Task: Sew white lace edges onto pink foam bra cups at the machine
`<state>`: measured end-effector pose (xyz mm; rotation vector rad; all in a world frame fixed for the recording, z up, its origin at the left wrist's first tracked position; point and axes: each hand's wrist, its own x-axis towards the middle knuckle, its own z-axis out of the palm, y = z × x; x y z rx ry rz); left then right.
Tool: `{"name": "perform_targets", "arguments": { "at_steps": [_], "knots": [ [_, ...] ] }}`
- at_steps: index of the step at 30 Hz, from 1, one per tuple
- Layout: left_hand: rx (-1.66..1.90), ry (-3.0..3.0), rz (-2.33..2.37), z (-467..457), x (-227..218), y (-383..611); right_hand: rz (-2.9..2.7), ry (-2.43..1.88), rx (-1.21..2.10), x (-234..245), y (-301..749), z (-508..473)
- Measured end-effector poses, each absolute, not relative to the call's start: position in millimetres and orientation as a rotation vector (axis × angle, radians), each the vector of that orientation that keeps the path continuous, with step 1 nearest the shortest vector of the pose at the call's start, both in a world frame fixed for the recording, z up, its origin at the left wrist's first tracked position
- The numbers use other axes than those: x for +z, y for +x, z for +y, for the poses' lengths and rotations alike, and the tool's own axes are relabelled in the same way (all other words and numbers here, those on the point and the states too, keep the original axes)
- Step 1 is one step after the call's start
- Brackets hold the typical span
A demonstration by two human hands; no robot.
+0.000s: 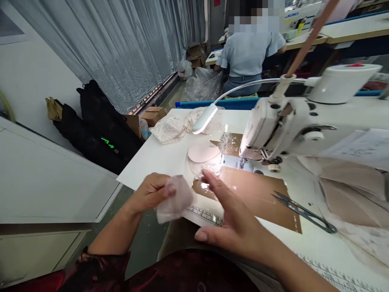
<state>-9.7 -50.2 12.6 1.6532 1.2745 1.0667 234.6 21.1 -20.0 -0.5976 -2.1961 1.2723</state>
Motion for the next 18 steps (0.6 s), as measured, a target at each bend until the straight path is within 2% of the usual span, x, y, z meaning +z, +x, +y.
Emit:
{"name": "perform_targets", "arguments": {
  "at_steps": [4, 6, 12, 15, 18],
  "knots": [
    [1.063, 1.656, 1.174, -16, 6, 29, -1.508, -0.820, 2.037, -22, 218, 9],
    [1.151, 1.699, 1.271, 1, -3, 37, -1.227, -0.910, 2.200, -27, 223, 8],
    [0.973, 1.772, 1.259, 6, -17, 54, -1.070, -1.044, 2.042, -39, 246, 8],
    [0.877, 1.955, 1.299, -9, -22, 67, -1.218, -1.019, 1.925, -43, 247, 13],
    [0.955, 2.083, 1.399, -18, -29, 78, -1.439, -1.032, 1.691, -48, 242, 18]
  ]
}}
